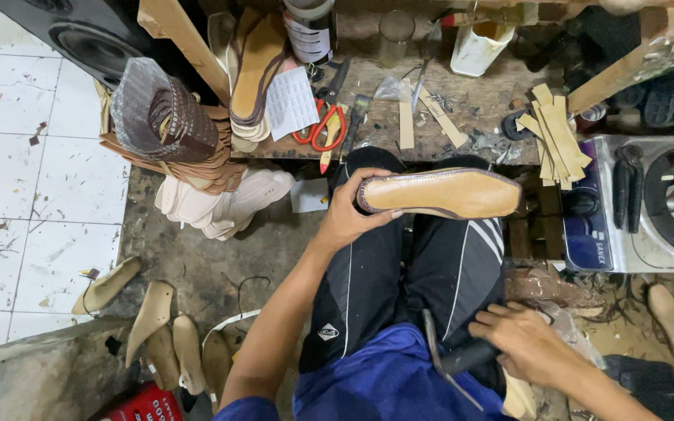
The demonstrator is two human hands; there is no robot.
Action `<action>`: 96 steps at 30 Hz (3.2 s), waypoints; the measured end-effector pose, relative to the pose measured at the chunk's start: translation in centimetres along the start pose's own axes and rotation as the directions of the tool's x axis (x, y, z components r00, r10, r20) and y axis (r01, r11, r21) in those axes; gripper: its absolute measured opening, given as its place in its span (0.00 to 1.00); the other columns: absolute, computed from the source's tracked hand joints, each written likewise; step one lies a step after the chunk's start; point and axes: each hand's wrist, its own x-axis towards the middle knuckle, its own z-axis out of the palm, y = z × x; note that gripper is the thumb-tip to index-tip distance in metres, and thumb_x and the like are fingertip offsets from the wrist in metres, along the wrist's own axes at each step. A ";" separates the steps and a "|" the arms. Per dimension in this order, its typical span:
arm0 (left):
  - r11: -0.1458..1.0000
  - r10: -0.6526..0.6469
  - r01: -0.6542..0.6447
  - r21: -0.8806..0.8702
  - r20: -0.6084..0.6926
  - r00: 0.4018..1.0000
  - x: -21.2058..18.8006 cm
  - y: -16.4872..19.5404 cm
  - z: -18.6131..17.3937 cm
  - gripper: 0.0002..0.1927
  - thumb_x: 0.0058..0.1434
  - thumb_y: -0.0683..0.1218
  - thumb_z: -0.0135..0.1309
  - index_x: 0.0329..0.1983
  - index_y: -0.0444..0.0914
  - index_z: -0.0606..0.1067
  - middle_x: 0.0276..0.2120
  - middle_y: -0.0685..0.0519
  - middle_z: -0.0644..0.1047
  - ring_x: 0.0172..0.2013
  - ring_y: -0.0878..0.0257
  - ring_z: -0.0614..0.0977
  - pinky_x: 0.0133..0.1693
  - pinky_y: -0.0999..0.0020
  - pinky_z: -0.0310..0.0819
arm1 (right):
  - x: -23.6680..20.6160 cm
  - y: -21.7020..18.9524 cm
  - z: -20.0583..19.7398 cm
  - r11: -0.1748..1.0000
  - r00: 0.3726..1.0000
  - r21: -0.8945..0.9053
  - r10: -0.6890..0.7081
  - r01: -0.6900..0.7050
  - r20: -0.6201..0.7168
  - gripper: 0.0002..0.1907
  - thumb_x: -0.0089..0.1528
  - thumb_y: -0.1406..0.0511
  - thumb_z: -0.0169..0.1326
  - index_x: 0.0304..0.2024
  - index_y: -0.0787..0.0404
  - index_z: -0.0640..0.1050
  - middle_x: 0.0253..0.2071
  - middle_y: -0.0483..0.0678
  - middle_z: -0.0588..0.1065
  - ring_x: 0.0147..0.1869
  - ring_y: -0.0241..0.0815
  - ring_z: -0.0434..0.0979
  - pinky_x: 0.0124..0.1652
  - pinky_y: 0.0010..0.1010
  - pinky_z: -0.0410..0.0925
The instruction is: The person repeatedly picks up shoe lasts and soles, aligns them, and presses the soles onto the lasts. They handle multiple lasts and soles one at a time, placing finished units on a nearby wooden rack.
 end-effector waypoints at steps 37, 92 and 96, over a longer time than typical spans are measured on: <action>0.995 0.025 -0.022 0.094 -0.031 0.999 -0.1 -0.9 0.0 0.33 0.51 0.42 0.72 0.59 0.34 0.71 0.50 0.48 0.81 0.52 0.64 0.82 0.57 0.67 0.76 | 6.9 -3.0 -7.9 0.559 0.533 0.724 0.499 0.404 -0.683 0.15 0.68 0.65 0.53 0.52 0.69 0.72 0.26 0.48 0.74 0.24 0.34 0.75 0.27 0.26 0.69; 0.616 -0.020 0.068 -0.785 0.070 0.997 0.5 13.2 9.0 0.37 0.61 0.45 0.63 0.69 0.34 0.60 0.58 0.36 0.73 0.58 0.47 0.79 0.60 0.46 0.77 | 7.8 -3.2 8.7 0.728 0.252 0.367 0.268 0.579 -0.930 0.58 0.52 0.74 0.61 0.78 0.46 0.47 0.62 0.60 0.60 0.61 0.60 0.67 0.59 0.46 0.64; 0.617 -0.022 0.066 -0.784 0.067 0.998 1.2 14.4 8.3 0.36 0.62 0.45 0.62 0.69 0.35 0.58 0.59 0.35 0.72 0.59 0.45 0.78 0.61 0.47 0.75 | 8.5 -3.1 10.4 0.678 0.293 0.442 0.331 0.588 -0.897 0.54 0.56 0.73 0.60 0.78 0.57 0.45 0.67 0.59 0.58 0.68 0.55 0.64 0.64 0.41 0.61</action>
